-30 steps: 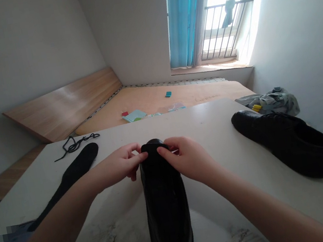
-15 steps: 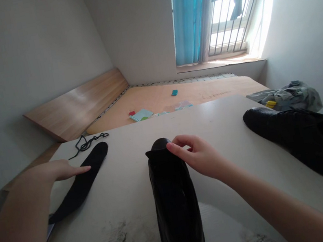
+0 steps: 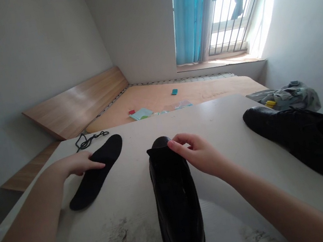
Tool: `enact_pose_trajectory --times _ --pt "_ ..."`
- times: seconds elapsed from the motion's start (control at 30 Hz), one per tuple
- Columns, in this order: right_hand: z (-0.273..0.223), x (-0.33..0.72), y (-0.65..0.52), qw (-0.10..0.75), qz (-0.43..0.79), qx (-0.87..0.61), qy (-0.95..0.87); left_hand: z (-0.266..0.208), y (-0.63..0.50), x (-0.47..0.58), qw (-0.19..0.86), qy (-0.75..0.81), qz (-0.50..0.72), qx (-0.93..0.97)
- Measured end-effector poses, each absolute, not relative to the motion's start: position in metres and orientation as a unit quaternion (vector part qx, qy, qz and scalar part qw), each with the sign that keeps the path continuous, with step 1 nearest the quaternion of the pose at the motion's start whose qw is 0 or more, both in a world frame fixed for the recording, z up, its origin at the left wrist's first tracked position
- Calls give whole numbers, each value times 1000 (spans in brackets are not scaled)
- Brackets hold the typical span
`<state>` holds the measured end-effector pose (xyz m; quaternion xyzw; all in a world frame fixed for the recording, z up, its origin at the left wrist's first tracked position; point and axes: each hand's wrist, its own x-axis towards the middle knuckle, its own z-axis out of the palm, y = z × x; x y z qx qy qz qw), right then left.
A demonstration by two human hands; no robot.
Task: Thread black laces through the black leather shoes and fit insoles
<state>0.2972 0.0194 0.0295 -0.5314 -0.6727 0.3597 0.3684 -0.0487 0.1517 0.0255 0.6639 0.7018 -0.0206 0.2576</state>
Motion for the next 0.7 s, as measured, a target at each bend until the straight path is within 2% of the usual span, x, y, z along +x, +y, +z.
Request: enact_pose_trajectory --times 0.17,0.23,0.33,0.4,0.53,0.6,0.7 --pt "31 295 18 364 363 -539 -667 52 133 -20 424 608 62 668" --pt "32 294 16 377 317 -552 -673 68 116 2 466 551 139 678" --pt "38 290 9 404 213 -549 -700 82 86 46 511 474 334 635" --pt "43 286 4 430 208 -528 -702 82 65 75 539 409 380 631" --pt "54 281 -3 485 349 -501 -625 74 36 105 570 326 326 680" --pt "59 281 -4 469 387 -499 -618 74 29 106 548 334 287 712" --pt "68 284 -8 390 299 -532 -690 78 26 103 515 377 268 722"
